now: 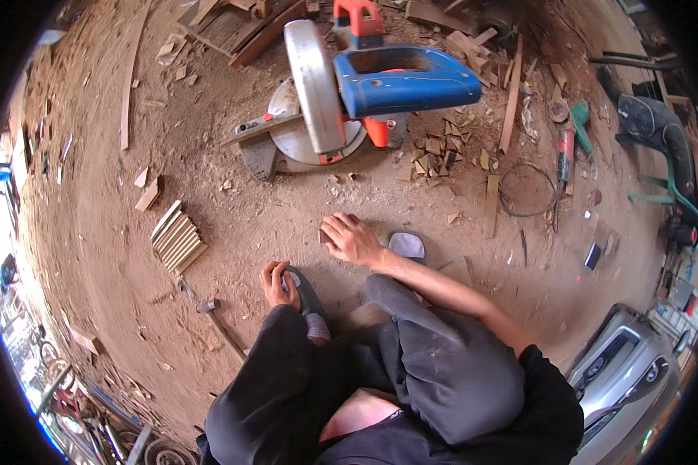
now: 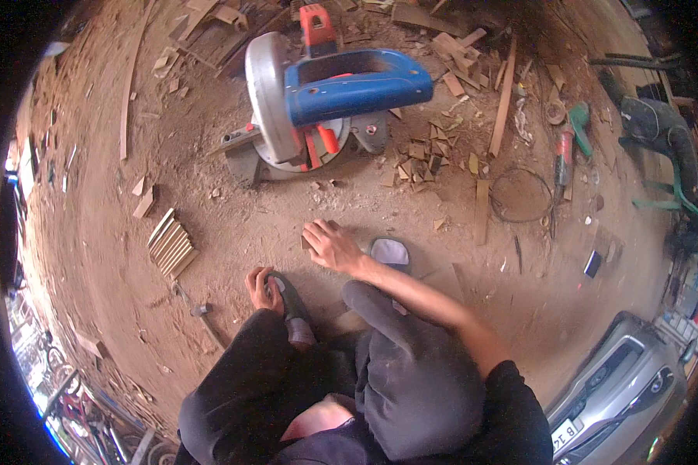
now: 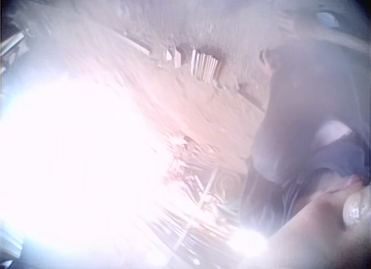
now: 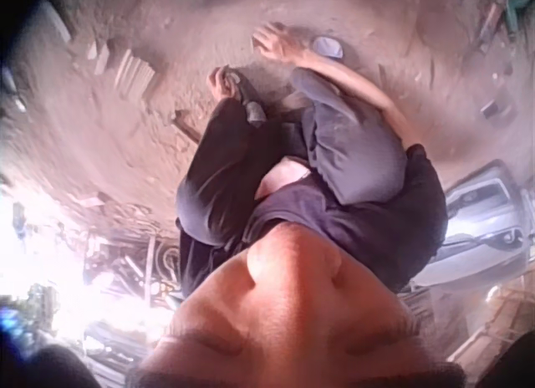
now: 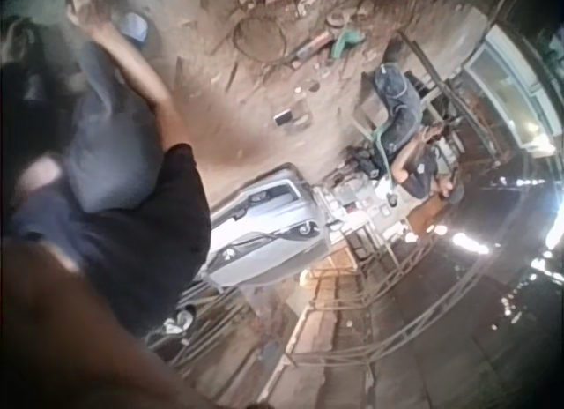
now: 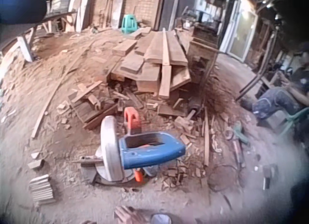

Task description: The person operates a miter saw to cut small rectangular wood pieces from a longer strip, clearing debris and stacking the finished pieces by hand.

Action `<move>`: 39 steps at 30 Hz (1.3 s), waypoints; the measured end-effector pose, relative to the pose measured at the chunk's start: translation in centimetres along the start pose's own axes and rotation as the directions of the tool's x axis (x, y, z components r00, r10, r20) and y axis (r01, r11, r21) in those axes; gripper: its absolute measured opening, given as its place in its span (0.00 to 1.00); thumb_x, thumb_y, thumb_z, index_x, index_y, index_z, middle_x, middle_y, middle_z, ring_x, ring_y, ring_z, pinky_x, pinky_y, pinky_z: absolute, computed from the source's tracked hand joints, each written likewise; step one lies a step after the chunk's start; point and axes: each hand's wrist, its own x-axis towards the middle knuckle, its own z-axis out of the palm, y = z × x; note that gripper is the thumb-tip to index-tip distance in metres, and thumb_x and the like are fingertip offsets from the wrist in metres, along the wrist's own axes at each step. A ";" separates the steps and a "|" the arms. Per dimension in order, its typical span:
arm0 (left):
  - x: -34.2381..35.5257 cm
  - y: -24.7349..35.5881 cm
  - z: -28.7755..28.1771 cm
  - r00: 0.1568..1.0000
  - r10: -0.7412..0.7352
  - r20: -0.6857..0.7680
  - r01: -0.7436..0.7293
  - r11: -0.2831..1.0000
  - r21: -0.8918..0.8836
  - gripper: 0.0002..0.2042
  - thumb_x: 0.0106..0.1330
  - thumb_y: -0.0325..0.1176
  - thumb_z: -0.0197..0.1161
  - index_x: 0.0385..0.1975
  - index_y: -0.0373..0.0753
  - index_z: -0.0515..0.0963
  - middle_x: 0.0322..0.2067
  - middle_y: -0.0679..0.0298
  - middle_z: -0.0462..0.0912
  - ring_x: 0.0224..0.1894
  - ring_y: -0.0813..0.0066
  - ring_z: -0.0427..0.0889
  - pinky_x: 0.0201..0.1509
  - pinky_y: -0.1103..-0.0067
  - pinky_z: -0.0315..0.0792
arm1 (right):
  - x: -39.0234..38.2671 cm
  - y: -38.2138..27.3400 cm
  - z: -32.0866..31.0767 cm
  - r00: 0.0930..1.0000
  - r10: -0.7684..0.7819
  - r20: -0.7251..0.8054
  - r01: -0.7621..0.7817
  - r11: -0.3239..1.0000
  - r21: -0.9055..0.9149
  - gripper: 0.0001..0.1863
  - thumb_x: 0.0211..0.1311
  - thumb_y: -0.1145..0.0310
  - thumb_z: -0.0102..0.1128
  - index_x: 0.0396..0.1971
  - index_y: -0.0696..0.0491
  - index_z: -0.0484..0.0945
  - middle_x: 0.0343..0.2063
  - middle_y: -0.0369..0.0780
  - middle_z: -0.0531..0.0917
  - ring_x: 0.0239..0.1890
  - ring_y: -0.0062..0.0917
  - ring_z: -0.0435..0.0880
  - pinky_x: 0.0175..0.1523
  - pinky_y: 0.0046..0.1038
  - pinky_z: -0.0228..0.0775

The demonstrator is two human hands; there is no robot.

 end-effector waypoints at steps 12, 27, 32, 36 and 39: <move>0.1 0.1 0.2 1.000 -0.016 0.016 0.016 1.000 -0.008 0.10 0.65 0.22 0.58 0.44 0.39 0.80 0.47 0.54 0.77 0.52 0.53 0.75 0.58 0.64 0.70 | -0.6 3.7 -0.1 0.995 -0.098 0.026 0.096 0.992 0.079 0.19 0.55 0.74 0.65 0.47 0.60 0.75 0.46 0.45 0.79 0.56 0.38 0.78 0.59 0.35 0.77; 0.5 0.5 0.6 1.000 0.001 -0.023 -0.001 1.000 0.005 0.09 0.64 0.23 0.58 0.41 0.40 0.82 0.43 0.56 0.78 0.48 0.55 0.76 0.54 0.65 0.71 | -1.9 10.6 -8.2 0.620 0.765 0.174 -0.237 -0.029 0.971 0.21 0.63 0.76 0.68 0.53 0.59 0.71 0.37 0.43 0.88 0.36 0.25 0.87 0.40 0.26 0.80; 0.4 0.0 0.8 1.000 0.008 0.004 -0.008 1.000 -0.005 0.10 0.63 0.22 0.58 0.41 0.39 0.81 0.44 0.55 0.78 0.49 0.54 0.75 0.56 0.63 0.69 | -2.6 11.6 -10.0 0.586 0.801 0.120 -0.117 -0.062 0.991 0.16 0.66 0.77 0.65 0.51 0.60 0.72 0.38 0.47 0.87 0.37 0.30 0.88 0.43 0.31 0.83; 0.6 0.3 0.7 1.000 -0.004 -0.001 0.004 1.000 -0.020 0.08 0.64 0.22 0.58 0.40 0.38 0.81 0.43 0.55 0.78 0.49 0.53 0.75 0.56 0.63 0.69 | -2.9 12.1 -12.6 0.534 0.835 0.130 -0.040 -0.129 0.991 0.10 0.69 0.75 0.61 0.46 0.59 0.73 0.39 0.48 0.87 0.38 0.30 0.88 0.45 0.32 0.83; 0.4 0.1 0.6 1.000 -0.018 -0.008 0.018 1.000 -0.013 0.09 0.64 0.22 0.58 0.40 0.40 0.82 0.44 0.57 0.79 0.48 0.55 0.76 0.55 0.64 0.70 | -2.9 12.7 -13.6 0.428 0.901 0.070 -0.109 -0.026 0.994 0.06 0.70 0.73 0.59 0.41 0.59 0.74 0.39 0.48 0.86 0.39 0.30 0.87 0.45 0.31 0.83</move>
